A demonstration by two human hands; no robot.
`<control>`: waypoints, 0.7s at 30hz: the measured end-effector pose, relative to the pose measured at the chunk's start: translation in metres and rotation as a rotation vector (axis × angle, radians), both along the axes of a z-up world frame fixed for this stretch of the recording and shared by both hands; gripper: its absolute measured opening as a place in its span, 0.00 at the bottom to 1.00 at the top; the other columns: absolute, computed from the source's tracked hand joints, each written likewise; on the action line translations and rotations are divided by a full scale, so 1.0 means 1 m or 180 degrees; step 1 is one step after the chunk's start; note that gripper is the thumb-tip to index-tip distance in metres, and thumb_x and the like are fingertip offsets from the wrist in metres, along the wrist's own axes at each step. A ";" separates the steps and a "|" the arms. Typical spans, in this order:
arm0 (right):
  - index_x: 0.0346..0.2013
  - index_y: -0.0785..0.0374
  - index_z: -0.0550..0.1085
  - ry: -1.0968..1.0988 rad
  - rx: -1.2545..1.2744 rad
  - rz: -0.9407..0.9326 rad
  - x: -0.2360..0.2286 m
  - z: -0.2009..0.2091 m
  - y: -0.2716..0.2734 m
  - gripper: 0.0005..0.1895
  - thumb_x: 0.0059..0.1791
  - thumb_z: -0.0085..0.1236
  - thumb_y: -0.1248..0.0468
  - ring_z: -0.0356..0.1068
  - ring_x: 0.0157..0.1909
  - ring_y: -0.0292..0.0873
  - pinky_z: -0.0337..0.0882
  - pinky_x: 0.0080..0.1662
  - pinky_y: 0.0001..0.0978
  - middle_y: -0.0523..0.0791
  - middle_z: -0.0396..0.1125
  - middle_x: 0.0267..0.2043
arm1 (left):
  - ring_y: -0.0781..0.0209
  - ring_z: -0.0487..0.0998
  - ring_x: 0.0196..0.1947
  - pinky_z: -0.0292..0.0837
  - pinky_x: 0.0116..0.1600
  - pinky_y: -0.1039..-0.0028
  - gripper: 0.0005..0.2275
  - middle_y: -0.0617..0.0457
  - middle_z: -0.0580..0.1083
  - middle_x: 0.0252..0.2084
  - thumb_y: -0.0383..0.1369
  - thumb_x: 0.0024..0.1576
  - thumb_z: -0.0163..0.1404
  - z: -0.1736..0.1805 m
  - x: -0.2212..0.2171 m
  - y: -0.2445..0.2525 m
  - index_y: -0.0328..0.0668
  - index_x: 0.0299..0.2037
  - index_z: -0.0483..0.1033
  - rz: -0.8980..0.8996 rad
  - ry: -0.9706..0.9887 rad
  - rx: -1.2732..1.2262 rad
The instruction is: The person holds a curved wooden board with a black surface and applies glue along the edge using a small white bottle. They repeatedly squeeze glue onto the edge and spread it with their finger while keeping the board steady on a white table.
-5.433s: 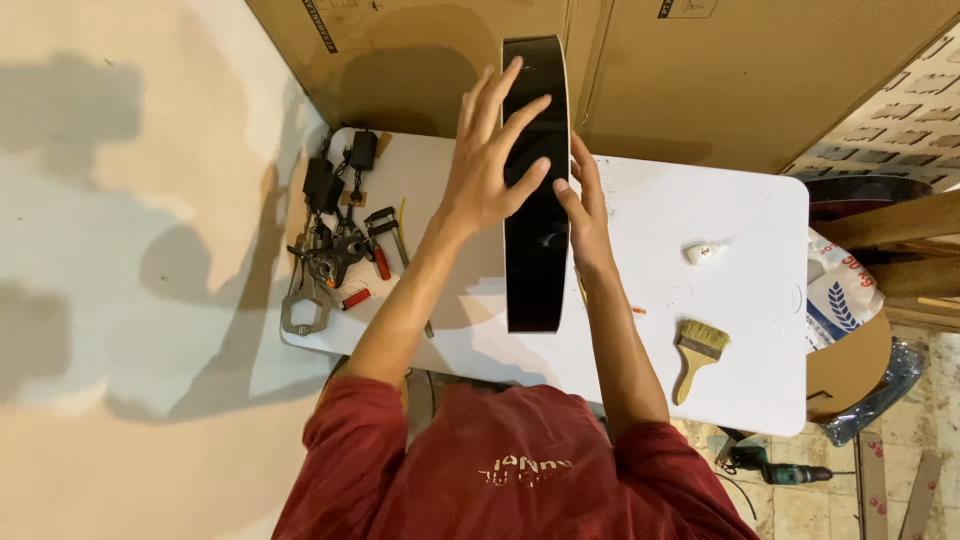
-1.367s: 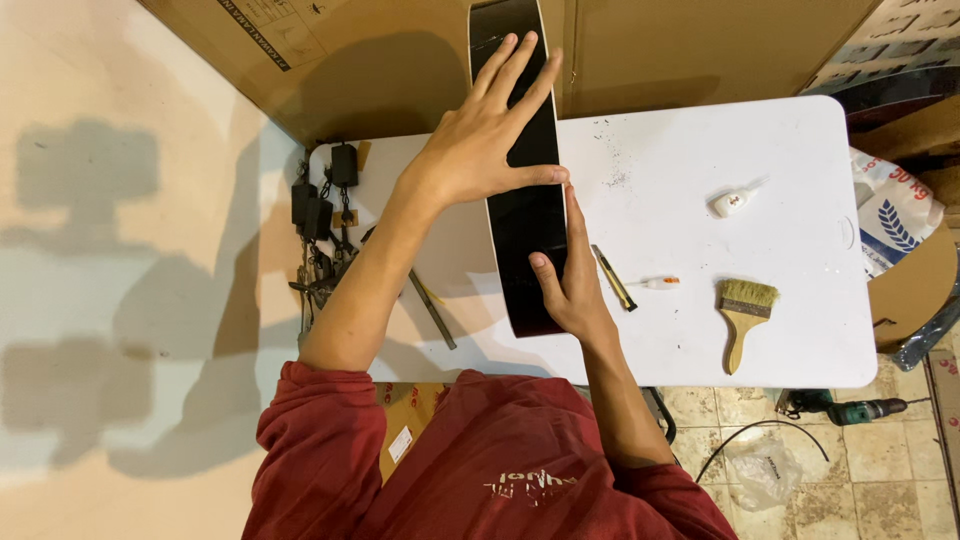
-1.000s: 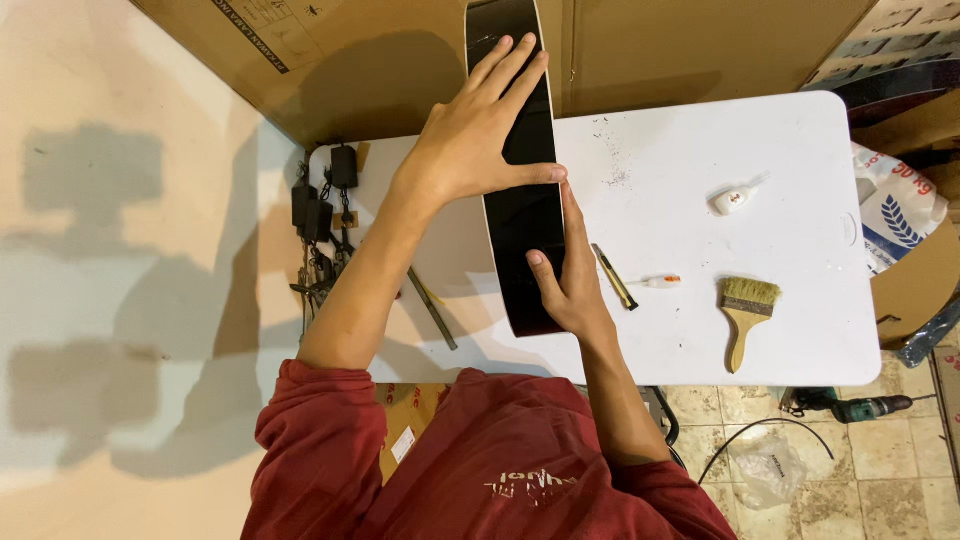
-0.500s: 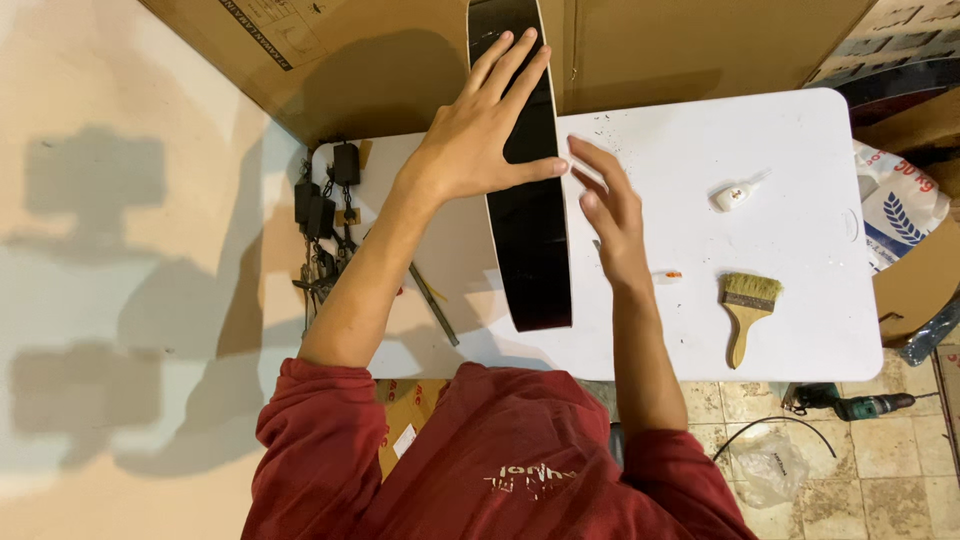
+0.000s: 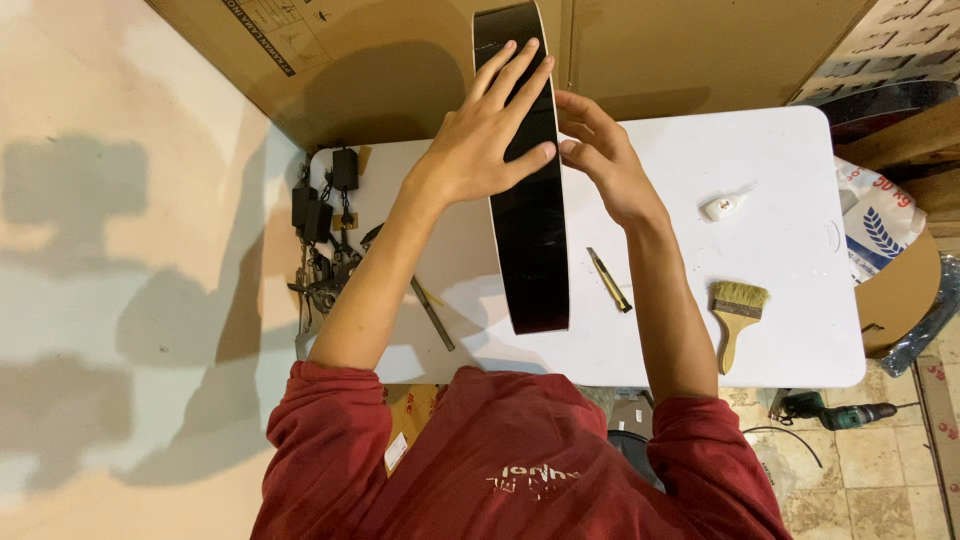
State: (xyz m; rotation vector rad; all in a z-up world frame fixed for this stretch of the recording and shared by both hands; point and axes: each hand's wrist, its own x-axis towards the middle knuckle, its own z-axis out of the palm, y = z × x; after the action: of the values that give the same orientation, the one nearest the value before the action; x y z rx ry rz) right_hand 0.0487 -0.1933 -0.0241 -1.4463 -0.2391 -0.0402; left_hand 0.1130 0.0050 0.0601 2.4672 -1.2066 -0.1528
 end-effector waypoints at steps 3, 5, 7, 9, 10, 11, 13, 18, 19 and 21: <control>0.63 0.58 0.65 0.0121 -0.0139 -0.0154 -0.002 0.018 0.002 0.28 0.47 0.46 0.67 0.65 0.66 0.43 0.72 0.57 0.37 0.42 0.64 0.64 | 0.50 0.32 0.81 0.67 0.53 0.26 0.41 0.53 0.36 0.81 0.46 0.60 0.55 0.010 -0.007 0.002 0.48 0.79 0.43 -0.0013 0.0206 0.0058; 0.61 0.60 0.67 0.0162 -0.0298 -0.0258 -0.001 0.029 0.004 0.28 0.44 0.46 0.68 0.68 0.62 0.43 0.73 0.56 0.34 0.43 0.66 0.62 | 0.47 0.30 0.81 0.70 0.52 0.28 0.44 0.53 0.36 0.81 0.49 0.58 0.58 0.005 -0.007 0.000 0.49 0.79 0.41 0.0026 0.0067 0.0090; 0.59 0.62 0.68 0.0209 -0.0441 -0.0345 0.001 0.031 0.006 0.29 0.42 0.46 0.69 0.71 0.59 0.43 0.75 0.55 0.31 0.44 0.68 0.60 | 0.45 0.27 0.80 0.73 0.51 0.30 0.47 0.53 0.36 0.82 0.52 0.57 0.60 -0.002 -0.014 0.000 0.51 0.79 0.39 0.0081 -0.0064 0.0139; 0.59 0.65 0.70 0.0110 -0.0580 -0.0454 0.007 0.028 0.003 0.29 0.42 0.47 0.70 0.72 0.54 0.38 0.74 0.50 0.26 0.43 0.70 0.56 | 0.42 0.45 0.76 0.42 0.73 0.27 0.40 0.49 0.48 0.76 0.57 0.60 0.62 -0.007 -0.024 -0.004 0.48 0.74 0.54 0.0257 -0.1121 0.0180; 0.59 0.65 0.70 0.0089 -0.0591 -0.0438 0.009 0.026 0.003 0.29 0.42 0.47 0.70 0.72 0.54 0.38 0.74 0.50 0.26 0.43 0.70 0.56 | 0.42 0.45 0.76 0.42 0.73 0.27 0.40 0.49 0.48 0.76 0.57 0.60 0.62 -0.014 -0.035 -0.004 0.48 0.74 0.54 0.0278 -0.1138 0.0171; 0.60 0.66 0.70 0.0049 -0.0649 -0.0482 0.011 0.024 0.003 0.29 0.42 0.47 0.69 0.73 0.56 0.41 0.75 0.52 0.29 0.46 0.71 0.57 | 0.46 0.56 0.71 0.45 0.74 0.39 0.31 0.48 0.58 0.70 0.49 0.61 0.57 -0.021 -0.045 -0.005 0.42 0.68 0.61 0.0172 -0.1374 -0.0169; 0.60 0.68 0.70 -0.0008 -0.0701 -0.0528 0.016 0.015 0.000 0.30 0.42 0.46 0.69 0.73 0.59 0.43 0.76 0.54 0.31 0.48 0.72 0.58 | 0.49 0.67 0.65 0.47 0.75 0.52 0.22 0.46 0.68 0.64 0.41 0.62 0.52 -0.039 -0.052 -0.007 0.36 0.62 0.69 0.0061 -0.1625 -0.0505; 0.61 0.71 0.71 -0.0286 -0.0654 -0.0692 0.019 0.010 -0.001 0.28 0.45 0.51 0.74 0.74 0.52 0.54 0.79 0.43 0.46 0.58 0.71 0.54 | 0.51 0.64 0.71 0.48 0.76 0.51 0.29 0.49 0.67 0.68 0.51 0.59 0.53 -0.054 -0.045 -0.006 0.38 0.64 0.71 0.0170 -0.1549 -0.0827; 0.61 0.71 0.71 -0.0300 -0.0642 -0.0680 0.018 0.009 0.002 0.28 0.45 0.51 0.74 0.74 0.52 0.54 0.79 0.43 0.46 0.58 0.71 0.54 | 0.51 0.64 0.71 0.48 0.76 0.51 0.29 0.49 0.67 0.68 0.51 0.59 0.53 -0.052 -0.046 -0.005 0.38 0.64 0.71 0.0179 -0.1565 -0.0814; 0.63 0.72 0.70 -0.0401 -0.0517 -0.0668 0.018 0.010 0.004 0.28 0.46 0.49 0.74 0.73 0.56 0.60 0.79 0.46 0.52 0.61 0.70 0.57 | 0.51 0.60 0.73 0.38 0.72 0.33 0.28 0.51 0.66 0.70 0.50 0.60 0.51 -0.045 -0.046 -0.005 0.41 0.66 0.70 0.0272 -0.1517 -0.0528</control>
State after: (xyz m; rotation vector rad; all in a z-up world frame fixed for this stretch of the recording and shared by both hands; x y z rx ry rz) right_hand 0.0665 -0.1890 -0.0144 -1.6287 -0.1959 -0.2890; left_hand 0.0670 0.0003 0.0149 2.4737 -1.2260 0.5656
